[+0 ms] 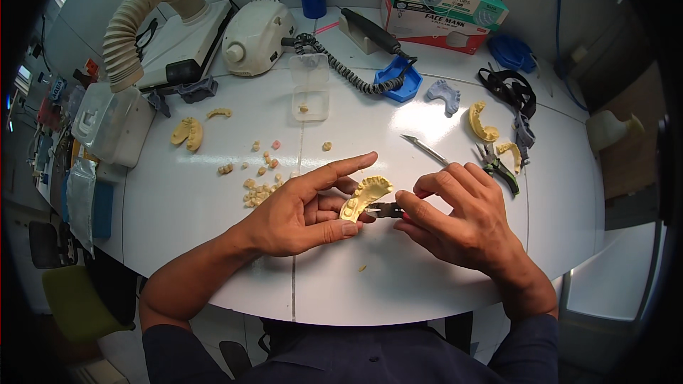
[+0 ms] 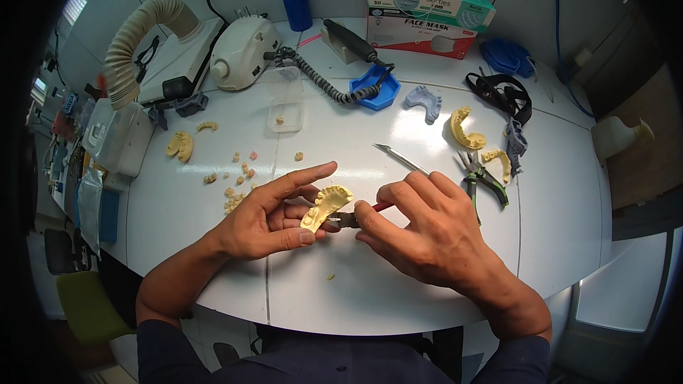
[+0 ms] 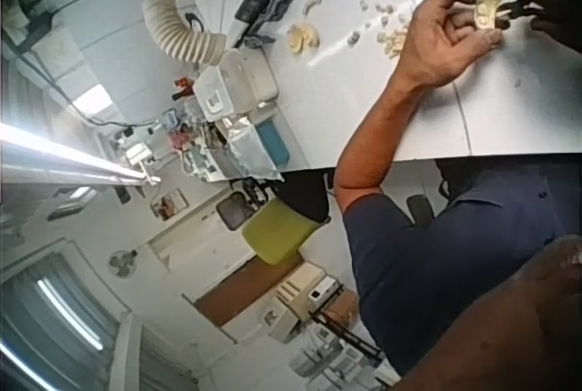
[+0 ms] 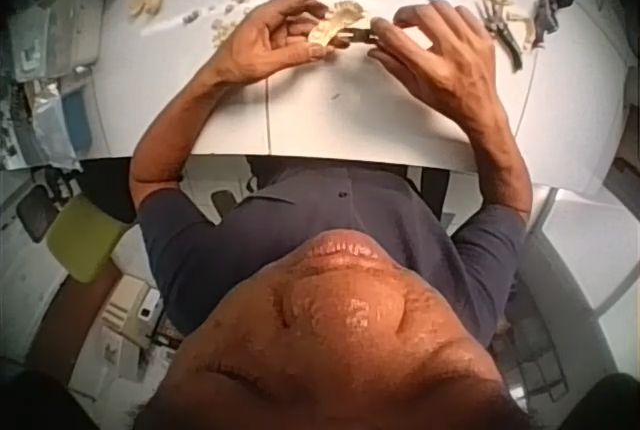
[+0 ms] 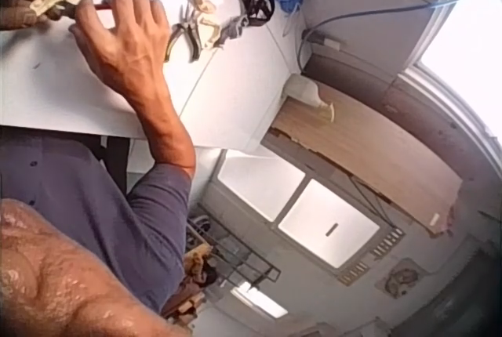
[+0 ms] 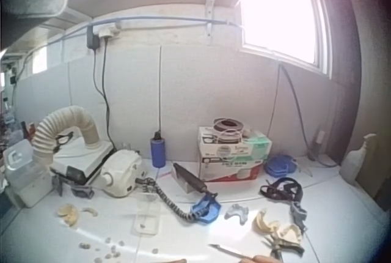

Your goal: Manually trimming and refining a dental plaster cast using a scraper and pliers.

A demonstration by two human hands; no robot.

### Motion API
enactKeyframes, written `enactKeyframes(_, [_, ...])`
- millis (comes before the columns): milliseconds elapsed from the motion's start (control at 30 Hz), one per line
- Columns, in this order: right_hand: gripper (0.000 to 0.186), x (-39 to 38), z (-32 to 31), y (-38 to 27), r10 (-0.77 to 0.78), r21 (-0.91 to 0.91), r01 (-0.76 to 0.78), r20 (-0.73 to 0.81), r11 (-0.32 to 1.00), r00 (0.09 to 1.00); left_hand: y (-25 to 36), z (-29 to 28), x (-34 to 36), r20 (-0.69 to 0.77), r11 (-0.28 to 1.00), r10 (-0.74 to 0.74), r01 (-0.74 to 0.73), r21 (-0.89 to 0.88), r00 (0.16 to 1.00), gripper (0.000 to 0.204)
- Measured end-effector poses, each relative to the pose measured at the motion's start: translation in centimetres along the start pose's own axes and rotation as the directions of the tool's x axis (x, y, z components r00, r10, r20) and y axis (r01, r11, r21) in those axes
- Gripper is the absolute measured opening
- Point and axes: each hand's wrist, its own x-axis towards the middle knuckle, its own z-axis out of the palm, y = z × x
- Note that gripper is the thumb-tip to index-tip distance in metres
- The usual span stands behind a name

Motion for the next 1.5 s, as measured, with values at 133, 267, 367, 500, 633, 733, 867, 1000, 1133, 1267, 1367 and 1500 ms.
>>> enactKeyframes(133, [0.035, -0.1, 0.0, -0.1, 0.024, -0.016, -0.024, 0.018, 1.0, 1.0, 0.5, 0.1, 0.2, 0.01, 0.999, -0.001, 0.0, 0.037, 1.0, 0.082])
enactKeyframes(267, [0.036, 0.0, 0.1, 0.0, 0.011, -0.001, -0.011, 0.036, 1.0, 0.999, 0.3, -0.3, 0.0, 0.078, 0.999, -0.026, 0.022, 0.044, 0.997, 0.082])
enactKeyframes(367, [0.034, 0.1, 0.0, 0.0, -0.001, 0.012, 0.001, 0.039, 1.0, 0.999, 0.8, -0.2, 0.0, 0.075, 0.994, -0.082, 0.076, 0.078, 0.994, 0.081])
enactKeyframes(500, [0.028, 0.2, 0.0, 0.0, -0.039, 0.014, 0.038, 0.039, 0.999, 0.999, 1.0, 0.0, 0.0, 0.077, 0.993, -0.094, 0.088, 0.08, 0.993, 0.079])
enactKeyframes(633, [0.026, 0.1, 0.2, 0.1, -0.069, 0.043, 0.066, 0.053, 0.997, 0.996, 1.3, -0.3, -0.1, 0.143, 0.987, -0.124, 0.107, 0.121, 0.982, 0.078])
enactKeyframes(733, [0.025, 0.0, 0.1, 0.1, -0.084, 0.03, 0.083, 0.049, 0.996, 0.995, 1.5, -0.4, -0.2, 0.164, 0.982, -0.154, 0.133, 0.132, 0.974, 0.078])
enactKeyframes(867, [0.024, 0.0, 0.3, -0.1, -0.095, 0.022, 0.094, 0.048, 0.995, 0.994, 0.9, -0.6, -0.2, 0.165, 0.979, -0.142, 0.114, 0.167, 0.976, 0.08])
enactKeyframes(1000, [0.022, 0.0, 0.4, -0.1, -0.105, 0.014, 0.104, 0.04, 0.994, 0.994, 0.2, -0.7, -0.2, 0.155, 0.984, -0.093, 0.067, 0.163, 0.984, 0.08])
enactKeyframes(1133, [0.032, -0.1, 0.4, -0.2, -0.098, 0.013, 0.097, 0.033, 0.995, 0.995, 0.7, -0.7, -0.2, 0.171, 0.962, -0.098, 0.049, 0.267, 0.98, 0.079])
enactKeyframes(1267, [0.019, -0.2, 0.3, -0.3, -0.098, 0.03, 0.096, 0.062, 0.995, 0.993, 0.8, -0.7, -0.2, 0.192, 0.961, -0.119, 0.064, 0.27, 0.974, 0.077])
enactKeyframes(1367, [0.019, -0.2, 0.2, -0.2, -0.108, 0.034, 0.106, 0.073, 0.994, 0.991, 1.2, -0.8, -0.1, 0.214, 0.942, -0.122, 0.045, 0.333, 0.969, 0.078])
enactKeyframes(1500, [0.019, -0.2, 0.5, -0.1, -0.124, 0.038, 0.121, 0.078, 0.992, 0.989, 0.6, -0.9, -0.1, 0.205, 0.954, -0.093, 0.028, 0.3, 0.974, 0.078])
